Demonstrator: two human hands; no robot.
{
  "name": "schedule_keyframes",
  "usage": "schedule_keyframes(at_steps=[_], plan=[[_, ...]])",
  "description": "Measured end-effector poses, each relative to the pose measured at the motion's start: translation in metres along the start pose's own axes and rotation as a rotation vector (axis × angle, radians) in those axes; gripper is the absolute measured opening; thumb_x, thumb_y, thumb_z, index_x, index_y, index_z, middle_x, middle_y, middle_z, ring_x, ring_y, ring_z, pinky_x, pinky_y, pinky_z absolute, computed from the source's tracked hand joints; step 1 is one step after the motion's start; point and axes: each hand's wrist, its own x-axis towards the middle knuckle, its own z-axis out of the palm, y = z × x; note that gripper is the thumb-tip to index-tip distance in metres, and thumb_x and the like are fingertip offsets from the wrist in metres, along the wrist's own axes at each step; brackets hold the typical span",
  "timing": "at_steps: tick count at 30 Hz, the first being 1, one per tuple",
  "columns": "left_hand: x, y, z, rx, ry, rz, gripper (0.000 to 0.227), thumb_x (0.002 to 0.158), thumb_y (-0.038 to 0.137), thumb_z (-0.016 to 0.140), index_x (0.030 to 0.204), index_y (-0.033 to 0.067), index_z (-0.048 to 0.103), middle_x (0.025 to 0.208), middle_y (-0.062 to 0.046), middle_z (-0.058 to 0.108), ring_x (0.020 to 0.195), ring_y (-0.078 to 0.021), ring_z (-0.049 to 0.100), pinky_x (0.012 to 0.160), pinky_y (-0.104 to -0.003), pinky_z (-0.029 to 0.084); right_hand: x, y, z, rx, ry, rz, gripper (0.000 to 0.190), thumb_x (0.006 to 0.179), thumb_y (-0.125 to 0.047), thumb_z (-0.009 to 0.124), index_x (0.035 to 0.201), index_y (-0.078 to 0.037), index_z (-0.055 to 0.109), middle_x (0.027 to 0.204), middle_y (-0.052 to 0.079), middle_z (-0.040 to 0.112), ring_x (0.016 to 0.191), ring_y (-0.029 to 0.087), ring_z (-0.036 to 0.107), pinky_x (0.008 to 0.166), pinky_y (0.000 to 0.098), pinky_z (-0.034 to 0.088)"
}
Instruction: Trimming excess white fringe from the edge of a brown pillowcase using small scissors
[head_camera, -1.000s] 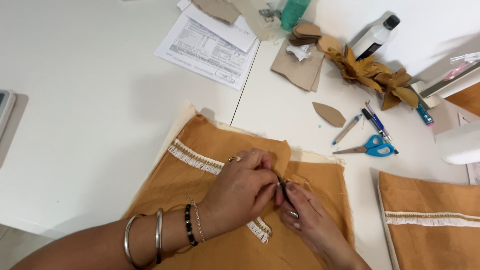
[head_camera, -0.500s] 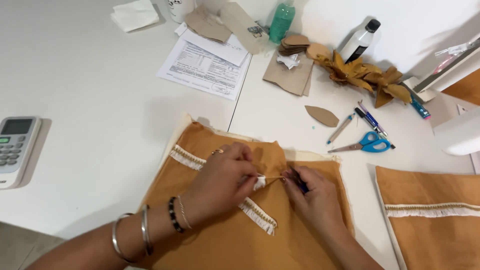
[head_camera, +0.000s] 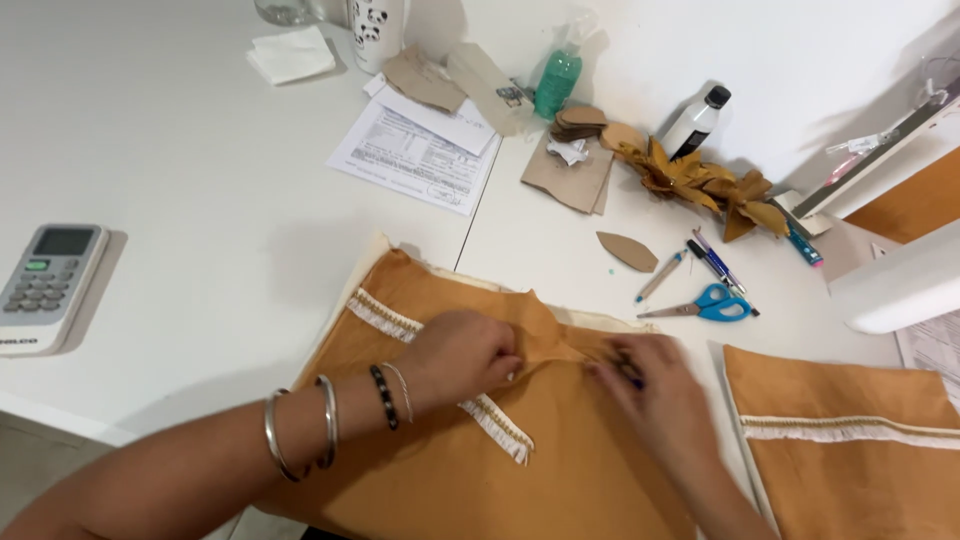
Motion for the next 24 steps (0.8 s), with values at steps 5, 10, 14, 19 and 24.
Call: schedule_keyframes(at_steps=[5,10,14,19,24], plan=[[-0.002,-0.006,0.004,-0.071,-0.069,-0.104,0.022,0.091,0.036,0.067,0.076,0.0207,0.072,0.071,0.002,0.072,0.073,-0.0232,0.066,0.063,-0.042,0.046,-0.01,0.05,0.004,-0.219,-0.208,0.272,0.048,0.086,-0.057,0.066,0.117,-0.02,0.062,0.116,0.004,0.064,0.105,0.027,0.067,0.086,0.045,0.053],[0.004,0.004,0.001,-0.127,-0.037,-0.154,0.02,0.092,0.039,0.068,0.079,0.0234,0.072,0.078,0.004,0.075,0.08,-0.022,0.069,0.065,-0.041,0.048,0.0,0.069,0.005,-0.147,-0.166,0.106,0.023,0.093,-0.034,0.065,0.104,-0.014,0.068,0.102,0.011,0.073,0.094,0.032,0.069,0.082,0.043,0.052],[0.021,0.004,0.016,-0.212,0.081,-0.088,0.02,0.09,0.035,0.068,0.081,0.0192,0.077,0.079,-0.006,0.076,0.086,-0.0324,0.072,0.072,-0.046,0.053,0.027,0.076,-0.013,-0.385,-0.033,0.201,0.029,0.102,-0.041,0.054,0.116,-0.017,0.063,0.116,0.01,0.066,0.103,0.037,0.069,0.087,0.0542,0.055],[0.043,0.009,0.042,-0.183,0.09,-0.071,0.021,0.089,0.037,0.067,0.089,0.0212,0.081,0.081,-0.008,0.078,0.095,-0.0361,0.075,0.08,-0.046,0.06,0.047,0.075,-0.004,-0.617,-0.215,0.248,0.035,0.099,-0.044,0.055,0.119,-0.016,0.061,0.125,0.009,0.062,0.099,0.043,0.075,0.09,0.0578,0.059],[0.029,0.01,0.034,-0.267,0.102,0.007,0.022,0.089,0.03,0.066,0.093,0.0151,0.081,0.083,-0.016,0.078,0.096,-0.0422,0.073,0.083,-0.051,0.059,0.028,0.021,0.01,0.757,-0.237,0.348,0.05,0.105,-0.052,0.034,0.099,-0.012,0.063,0.075,-0.005,0.043,0.057,0.006,0.04,0.041,0.0186,0.027]])
